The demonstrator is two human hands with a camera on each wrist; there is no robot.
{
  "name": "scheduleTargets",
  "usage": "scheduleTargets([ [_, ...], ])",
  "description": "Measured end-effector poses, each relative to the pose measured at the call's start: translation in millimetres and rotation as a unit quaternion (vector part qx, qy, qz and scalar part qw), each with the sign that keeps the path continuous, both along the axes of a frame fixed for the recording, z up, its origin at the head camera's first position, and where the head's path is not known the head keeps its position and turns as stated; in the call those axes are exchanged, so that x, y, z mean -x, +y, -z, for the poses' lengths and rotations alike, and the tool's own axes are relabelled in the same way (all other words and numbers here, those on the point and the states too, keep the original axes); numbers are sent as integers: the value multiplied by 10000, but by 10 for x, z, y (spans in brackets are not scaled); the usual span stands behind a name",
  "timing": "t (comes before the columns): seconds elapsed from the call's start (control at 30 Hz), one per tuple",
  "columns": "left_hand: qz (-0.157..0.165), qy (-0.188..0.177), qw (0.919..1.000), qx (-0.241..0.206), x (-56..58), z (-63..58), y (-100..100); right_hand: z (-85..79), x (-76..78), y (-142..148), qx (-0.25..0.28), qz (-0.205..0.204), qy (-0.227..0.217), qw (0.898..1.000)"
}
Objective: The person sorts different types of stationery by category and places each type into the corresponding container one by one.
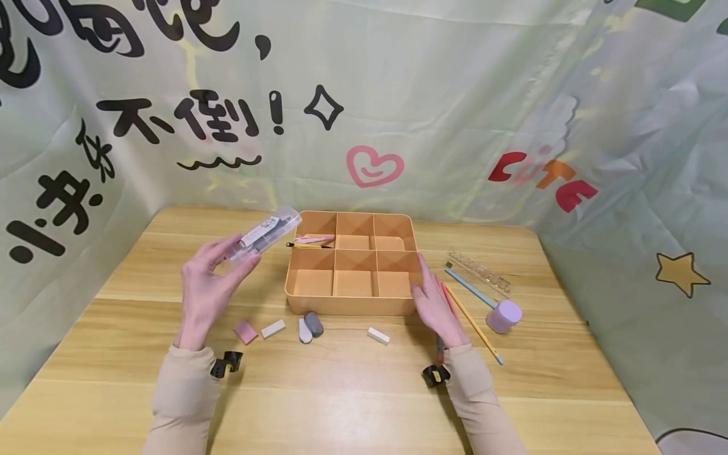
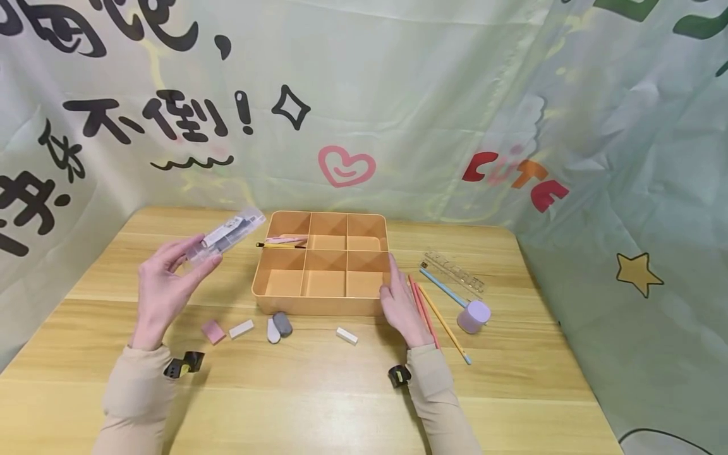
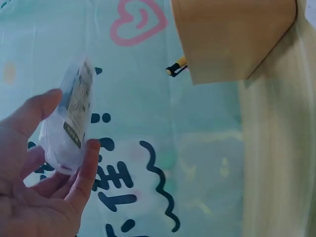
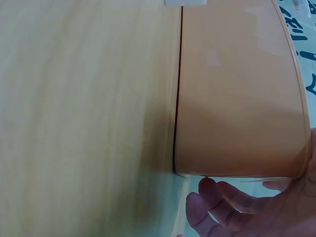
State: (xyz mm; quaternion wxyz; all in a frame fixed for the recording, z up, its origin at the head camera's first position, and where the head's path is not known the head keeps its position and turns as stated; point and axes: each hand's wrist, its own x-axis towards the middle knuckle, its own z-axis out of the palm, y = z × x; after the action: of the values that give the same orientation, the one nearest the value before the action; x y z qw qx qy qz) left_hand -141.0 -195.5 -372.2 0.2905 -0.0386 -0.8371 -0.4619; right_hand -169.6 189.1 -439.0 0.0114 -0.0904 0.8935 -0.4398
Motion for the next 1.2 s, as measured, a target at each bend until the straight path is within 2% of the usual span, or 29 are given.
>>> scheduleTargets([
  [0.13,369,373,9970,576,-1,8,31,0,1,0,13,12,31,10000],
  [0.23,650,419,9926,931,7,31,44,8,5,0,19,16,43,10000],
  [0.33,846,293,9885,1218,11,45,57,19,9,3,0,14,35,10000],
  [0.5,1059,-116,9814,1599,12,58,108,26,8,8,-39,25,49,10000],
  [0.63,1190,-381,9769,1735,21,78,160,27,10,11,-53,25,51,10000],
  [0.9,1255,-683,9746,1723,30,130,304,18,5,10,-38,16,15,10000],
  [1.2,1028,-844,9755,1753,29,182,456,9,1,3,-31,20,-36,10000],
])
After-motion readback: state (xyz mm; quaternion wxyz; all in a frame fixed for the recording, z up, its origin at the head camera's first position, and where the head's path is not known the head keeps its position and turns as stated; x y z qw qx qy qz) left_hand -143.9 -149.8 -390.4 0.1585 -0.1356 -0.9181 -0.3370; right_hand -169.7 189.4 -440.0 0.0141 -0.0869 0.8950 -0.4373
